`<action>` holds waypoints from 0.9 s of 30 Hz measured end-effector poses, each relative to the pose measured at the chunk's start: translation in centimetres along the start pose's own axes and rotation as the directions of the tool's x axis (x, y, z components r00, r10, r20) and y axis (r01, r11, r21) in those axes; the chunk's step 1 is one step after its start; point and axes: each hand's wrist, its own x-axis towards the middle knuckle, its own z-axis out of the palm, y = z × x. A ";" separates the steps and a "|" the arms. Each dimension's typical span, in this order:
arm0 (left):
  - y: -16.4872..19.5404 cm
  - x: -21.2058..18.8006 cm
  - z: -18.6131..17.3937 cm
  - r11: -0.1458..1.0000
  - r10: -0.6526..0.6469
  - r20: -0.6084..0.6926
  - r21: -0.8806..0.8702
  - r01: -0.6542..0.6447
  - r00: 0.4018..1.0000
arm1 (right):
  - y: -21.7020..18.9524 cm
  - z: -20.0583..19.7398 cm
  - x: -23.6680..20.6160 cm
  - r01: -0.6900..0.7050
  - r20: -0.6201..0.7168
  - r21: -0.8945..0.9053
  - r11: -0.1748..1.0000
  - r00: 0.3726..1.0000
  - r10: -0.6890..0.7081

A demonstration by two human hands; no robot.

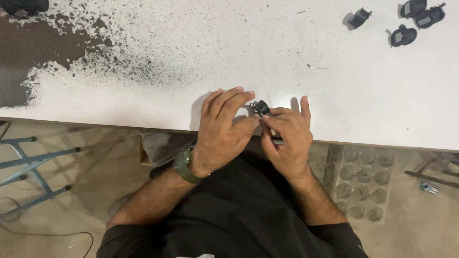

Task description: The person sits at a workbench fitting small light-colored inserts into black plastic housings, pressing each insert in by hand and setting the completed assembly aside with other finished pieces. They repeat this assembly one piece at a time across the episode.

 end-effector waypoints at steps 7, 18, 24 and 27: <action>0.1 0.5 0.3 0.997 -0.078 -0.010 0.020 0.078 0.997 | 0.1 -0.1 0.0 -0.001 0.000 -0.016 1.000 1.000 0.001; -0.4 0.6 0.1 0.991 -0.131 0.046 0.008 0.131 0.990 | 0.4 0.9 -0.3 0.182 -0.014 -0.027 0.983 0.983 -0.182; -0.8 -0.1 0.2 0.989 -0.142 0.070 -0.040 0.145 0.987 | -0.1 1.0 -0.1 0.147 -0.010 -0.058 0.987 0.989 -0.147; -0.9 -0.2 0.0 0.988 -0.134 0.074 -0.070 0.139 0.988 | -0.5 0.7 0.3 0.150 0.040 -0.090 0.985 0.988 -0.146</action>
